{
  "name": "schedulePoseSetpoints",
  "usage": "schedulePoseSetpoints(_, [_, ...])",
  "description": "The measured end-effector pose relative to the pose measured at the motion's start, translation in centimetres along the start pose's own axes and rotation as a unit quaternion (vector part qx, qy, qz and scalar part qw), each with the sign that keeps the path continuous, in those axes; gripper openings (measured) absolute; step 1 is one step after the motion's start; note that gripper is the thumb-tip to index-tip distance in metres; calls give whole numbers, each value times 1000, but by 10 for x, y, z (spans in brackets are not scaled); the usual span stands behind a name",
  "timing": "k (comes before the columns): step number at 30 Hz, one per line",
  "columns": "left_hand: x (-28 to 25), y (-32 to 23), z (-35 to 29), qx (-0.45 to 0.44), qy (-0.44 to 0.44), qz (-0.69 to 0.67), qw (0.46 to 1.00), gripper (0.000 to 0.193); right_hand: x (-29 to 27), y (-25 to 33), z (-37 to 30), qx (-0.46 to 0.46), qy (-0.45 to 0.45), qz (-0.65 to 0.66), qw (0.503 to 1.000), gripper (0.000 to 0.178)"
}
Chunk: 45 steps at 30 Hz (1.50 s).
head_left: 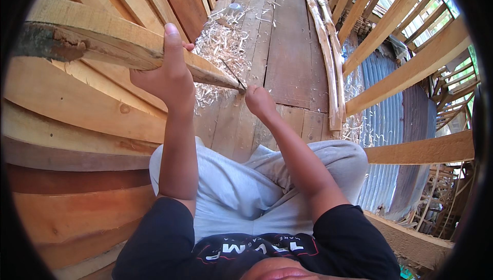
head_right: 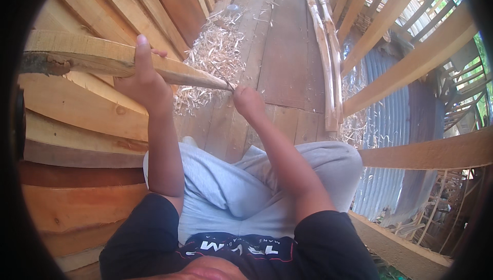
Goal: The person is sitting on the floor and using a knife to carve a long, curved piece of wood. They hold the wood with one hand and carefully shave off thin layers with the other, creating wood shavings that accumulate on the floor.
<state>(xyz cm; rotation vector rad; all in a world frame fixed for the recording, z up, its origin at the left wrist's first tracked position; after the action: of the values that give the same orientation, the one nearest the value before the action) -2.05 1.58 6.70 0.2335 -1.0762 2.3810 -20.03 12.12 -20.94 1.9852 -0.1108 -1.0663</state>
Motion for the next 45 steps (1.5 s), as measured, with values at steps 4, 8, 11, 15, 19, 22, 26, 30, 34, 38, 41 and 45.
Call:
schedulePoseSetpoints(4, [-12, 5, 4, -23, 2, 14, 1000, 29, -12, 42, -24, -34, 24, -14, 999, 50])
schedulePoseSetpoints(8, [-10, 3, 1, -38, 10, 19, 999, 26, -15, 57, -27, -19, 33, 7, 999, 51])
schedulePoseSetpoints(11, [-5, 0, -1, -46, -5, 5, 999, 25, 3, -1, -5, 12, 5, -8, 1000, 51])
schedulePoseSetpoints(15, [-10, 3, 0, -24, -10, -5, 1000, 30, 4, 6, -11, -19, 17, -51, 998, 49])
schedulePoseSetpoints(19, [-16, 6, 2, -48, -9, 7, 999, 32, -16, 72, -32, -64, 62, -24, 996, 48])
schedulePoseSetpoints(22, [-8, 3, -1, -40, -9, -2, 999, 32, -6, 39, -10, -27, 11, 8, 1000, 46])
schedulePoseSetpoints(26, [-10, 3, 0, -24, -6, 8, 1000, 31, -5, 18, -5, -5, 18, -39, 999, 46])
schedulePoseSetpoints(30, [-13, 6, 1, -57, 25, 20, 998, 28, -20, 58, -31, -51, 22, -46, 997, 48])
schedulePoseSetpoints(34, [-10, 5, -1, -53, 26, -1, 998, 26, -33, 85, -44, -45, 4, -29, 999, 52])
schedulePoseSetpoints(38, [-1, 5, -4, -65, 42, 6, 997, 28, -2, 2, -1, 0, -14, 9, 1000, 55])
schedulePoseSetpoints(41, [0, 5, -3, -53, 47, -9, 997, 32, 5, -1, -2, 20, -5, 6, 1000, 55])
schedulePoseSetpoints(45, [11, 1, -6, -30, 49, 20, 998, 23, 6, -8, 1, 21, 0, 33, 999, 56])
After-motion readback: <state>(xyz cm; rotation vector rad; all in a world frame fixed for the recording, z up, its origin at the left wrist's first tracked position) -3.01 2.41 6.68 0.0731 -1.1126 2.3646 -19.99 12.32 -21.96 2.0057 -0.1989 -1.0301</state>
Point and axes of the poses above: each hand's wrist, its own z-axis towards the middle knuckle, its own x-axis out of the palm, y = z × x, the point moved 8 cm from there along z, towards the middle knuckle, and after that the axes turned 8 degrees about y, right-handed, at the moved point
